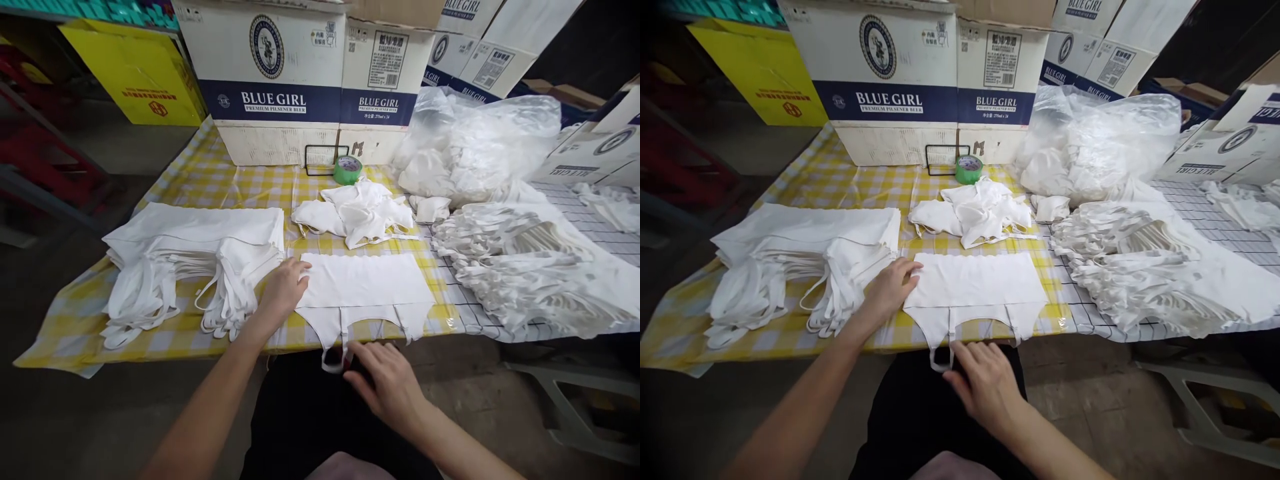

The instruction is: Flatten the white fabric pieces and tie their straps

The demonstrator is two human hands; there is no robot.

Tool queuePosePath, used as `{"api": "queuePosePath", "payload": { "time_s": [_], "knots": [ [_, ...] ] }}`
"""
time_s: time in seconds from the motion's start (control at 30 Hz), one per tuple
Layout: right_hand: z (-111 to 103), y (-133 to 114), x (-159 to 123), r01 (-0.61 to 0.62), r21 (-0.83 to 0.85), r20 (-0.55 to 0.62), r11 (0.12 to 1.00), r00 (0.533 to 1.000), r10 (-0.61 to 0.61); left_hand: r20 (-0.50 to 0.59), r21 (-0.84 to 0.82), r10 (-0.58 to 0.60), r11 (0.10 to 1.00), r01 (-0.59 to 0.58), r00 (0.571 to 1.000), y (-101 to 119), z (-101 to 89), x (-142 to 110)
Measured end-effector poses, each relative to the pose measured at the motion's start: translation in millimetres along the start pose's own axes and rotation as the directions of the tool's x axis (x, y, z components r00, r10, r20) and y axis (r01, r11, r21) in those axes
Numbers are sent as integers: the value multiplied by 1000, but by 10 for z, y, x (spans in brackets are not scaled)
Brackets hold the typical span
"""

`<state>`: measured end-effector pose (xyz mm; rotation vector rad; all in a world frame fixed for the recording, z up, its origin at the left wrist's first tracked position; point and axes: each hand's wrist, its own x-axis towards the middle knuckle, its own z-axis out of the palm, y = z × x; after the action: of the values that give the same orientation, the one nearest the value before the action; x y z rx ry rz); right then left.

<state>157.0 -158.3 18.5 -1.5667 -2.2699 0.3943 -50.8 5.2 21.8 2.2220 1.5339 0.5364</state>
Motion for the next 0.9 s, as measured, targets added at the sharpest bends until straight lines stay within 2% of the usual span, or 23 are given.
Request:
{"api": "queuePosePath", "payload": {
  "time_s": [0.07,0.1,0.13,0.2,0.23,0.3,0.37,0.5,0.63,0.7,0.8,0.87,0.9],
  "knots": [
    [-150,332,124,-122,-4,-116,993,986,121,-95,194,-112,972,129,989,20,27,77],
    [-241,543,227,-228,-8,-172,974,960,223,-121,277,-156,943,185,980,45,45,118],
    [-333,768,346,-332,-31,-215,943,923,318,-137,343,-199,909,235,970,75,63,161],
    [-498,1202,598,-534,-106,-304,839,821,484,-149,415,-285,851,321,947,127,86,249],
    [-558,1387,714,-612,-116,-303,782,772,559,-143,423,-325,834,354,935,139,90,293],
    [-623,1660,906,-706,-113,-215,699,704,677,-102,407,-372,831,380,923,121,79,375],
    [-627,1806,1037,-735,-87,-103,672,678,728,-18,369,-369,861,349,929,60,54,448],
    [-595,1871,1151,-705,17,5,709,709,705,96,248,-312,927,281,945,-52,24,534],
    [-662,1827,1117,-661,195,66,725,746,663,77,125,-239,966,228,968,-41,26,514],
    [-754,1794,1078,-633,287,106,719,767,633,71,-32,-191,980,194,979,-29,-8,497],
    [-1000,1731,1066,-551,499,158,670,817,554,53,-273,-121,953,131,991,-9,-187,539],
    [-1244,1670,1107,-427,681,106,595,861,497,1,-336,-84,938,80,996,51,-419,615],
    [-1384,1632,1136,-341,749,37,568,878,478,-40,-343,-67,938,50,997,105,-564,655]
  ]
}}
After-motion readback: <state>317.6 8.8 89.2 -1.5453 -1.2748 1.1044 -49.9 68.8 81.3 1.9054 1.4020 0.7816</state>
